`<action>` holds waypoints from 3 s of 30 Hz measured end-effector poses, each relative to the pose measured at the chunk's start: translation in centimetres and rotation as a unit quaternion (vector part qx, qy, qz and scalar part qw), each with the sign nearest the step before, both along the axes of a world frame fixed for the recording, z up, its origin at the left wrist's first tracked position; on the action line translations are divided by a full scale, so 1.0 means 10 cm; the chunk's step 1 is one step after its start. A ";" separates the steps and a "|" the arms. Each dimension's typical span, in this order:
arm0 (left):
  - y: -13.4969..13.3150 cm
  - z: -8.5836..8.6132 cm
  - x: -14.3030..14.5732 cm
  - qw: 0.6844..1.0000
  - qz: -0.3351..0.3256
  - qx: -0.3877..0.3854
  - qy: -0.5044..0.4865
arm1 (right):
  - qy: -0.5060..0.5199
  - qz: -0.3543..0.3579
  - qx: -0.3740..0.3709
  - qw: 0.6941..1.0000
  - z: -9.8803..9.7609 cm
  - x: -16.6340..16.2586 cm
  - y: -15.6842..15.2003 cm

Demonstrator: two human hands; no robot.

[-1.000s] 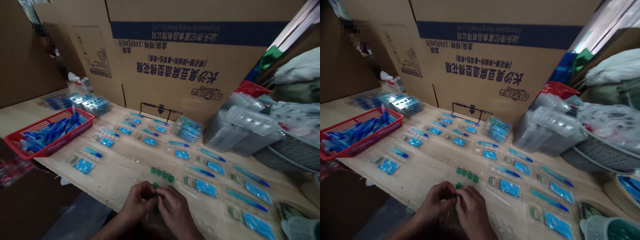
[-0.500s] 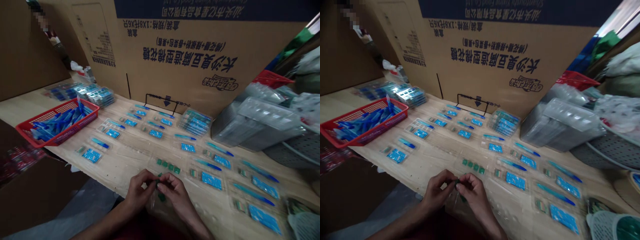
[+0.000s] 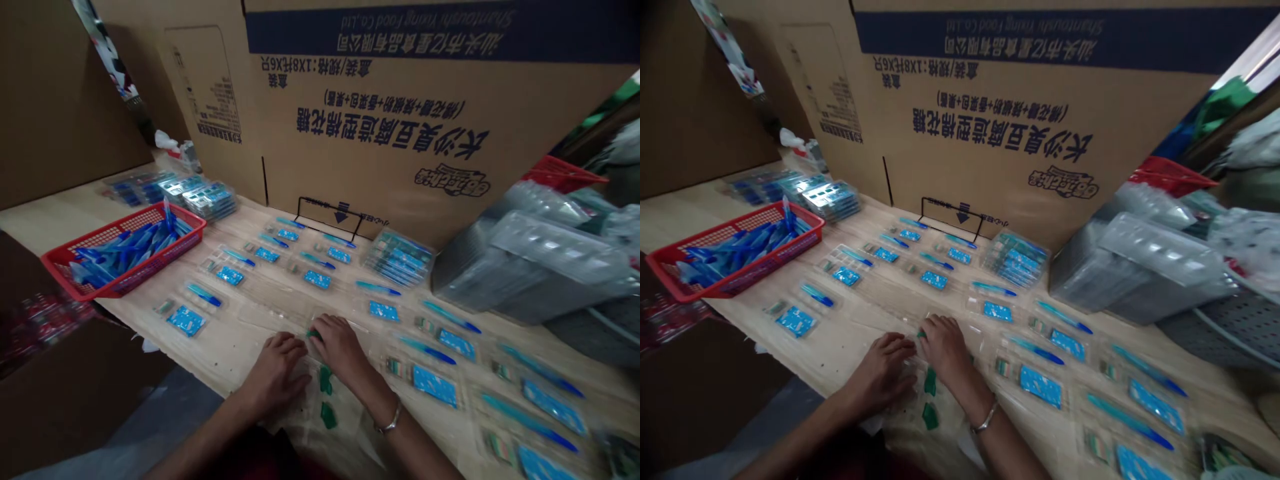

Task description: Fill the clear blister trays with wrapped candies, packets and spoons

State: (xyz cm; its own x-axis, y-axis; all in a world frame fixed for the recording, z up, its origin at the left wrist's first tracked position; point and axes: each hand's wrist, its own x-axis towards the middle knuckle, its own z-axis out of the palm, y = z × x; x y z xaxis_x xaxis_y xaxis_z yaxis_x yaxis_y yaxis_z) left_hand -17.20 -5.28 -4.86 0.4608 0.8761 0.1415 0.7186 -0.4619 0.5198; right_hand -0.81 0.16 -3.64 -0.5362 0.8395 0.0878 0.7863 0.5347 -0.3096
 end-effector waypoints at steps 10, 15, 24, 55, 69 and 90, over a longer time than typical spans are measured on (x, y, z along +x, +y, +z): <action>0.03 0.00 0.04 1.000 -0.010 -0.004 0.012 | 0.048 0.013 -0.001 0.999 0.08 0.12 -0.15; 0.03 -0.02 0.04 1.000 -0.006 0.008 0.015 | 0.110 0.024 -0.074 0.991 0.17 0.39 -0.50; -0.11 0.14 0.14 0.994 0.013 0.048 -0.097 | 0.228 -0.066 -0.132 0.962 0.01 0.45 -0.77; -0.26 -0.04 0.41 0.780 0.134 -0.341 -0.507 | 0.515 -0.140 -0.258 0.805 -0.19 0.26 -0.90; -0.18 0.18 -0.02 0.943 0.034 -0.083 -0.320 | 0.481 -0.082 -0.347 0.801 0.00 0.11 -0.72; 0.24 0.03 -0.65 0.998 0.050 0.013 0.022 | 0.075 0.023 0.008 0.997 -0.02 -0.26 0.21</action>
State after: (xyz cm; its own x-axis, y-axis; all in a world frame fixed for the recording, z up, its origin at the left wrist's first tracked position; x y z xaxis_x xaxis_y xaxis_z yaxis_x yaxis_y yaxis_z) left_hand -23.67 -2.86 -4.52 0.3766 0.9145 0.1476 0.7836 -0.3995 0.4757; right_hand -3.45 2.22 -3.87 -0.5545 0.8117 0.1834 0.7062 0.5755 -0.4123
